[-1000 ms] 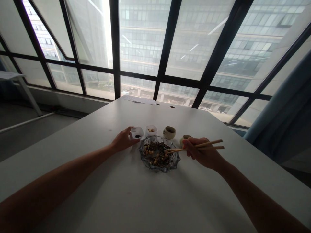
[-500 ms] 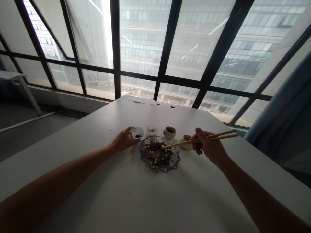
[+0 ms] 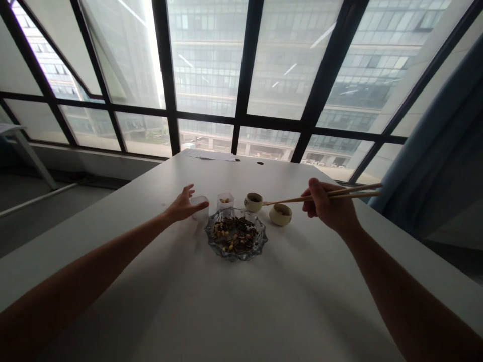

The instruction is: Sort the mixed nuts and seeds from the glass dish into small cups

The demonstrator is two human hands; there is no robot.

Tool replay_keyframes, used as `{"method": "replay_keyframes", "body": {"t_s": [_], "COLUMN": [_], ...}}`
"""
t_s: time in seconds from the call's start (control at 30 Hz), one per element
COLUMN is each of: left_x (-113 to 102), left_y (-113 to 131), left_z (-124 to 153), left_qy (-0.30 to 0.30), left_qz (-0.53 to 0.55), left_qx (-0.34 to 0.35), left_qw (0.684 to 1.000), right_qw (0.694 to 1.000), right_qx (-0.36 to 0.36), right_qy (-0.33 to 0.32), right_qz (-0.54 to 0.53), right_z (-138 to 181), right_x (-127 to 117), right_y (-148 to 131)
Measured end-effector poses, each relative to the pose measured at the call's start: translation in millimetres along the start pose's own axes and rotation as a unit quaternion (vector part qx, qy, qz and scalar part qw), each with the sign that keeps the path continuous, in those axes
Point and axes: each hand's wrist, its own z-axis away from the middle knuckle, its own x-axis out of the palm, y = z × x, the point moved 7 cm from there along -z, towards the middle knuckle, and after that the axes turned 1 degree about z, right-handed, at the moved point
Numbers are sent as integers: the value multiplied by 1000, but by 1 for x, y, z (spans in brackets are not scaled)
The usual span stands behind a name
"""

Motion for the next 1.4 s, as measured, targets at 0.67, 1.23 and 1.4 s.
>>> {"method": "replay_keyframes", "body": {"t_s": [0.67,1.23,1.4], "left_x": [201,196,145], "left_y": [226,198,189], "left_z": [-26,-42,-31], "left_qy": [-229,-221,-189], "left_qz": [-200,-195,-169], "left_qx": [326,291,323], "left_qw": [895,910,912], "right_qw": [986,997,998], "right_qx": [28,-56,-52], "right_qy": [-39,14,-11], "right_qz": [160,56,-17], "right_z": [-12,-7,3], "right_x": [-31,-27,-16], "right_y": [2,-4,-21]}}
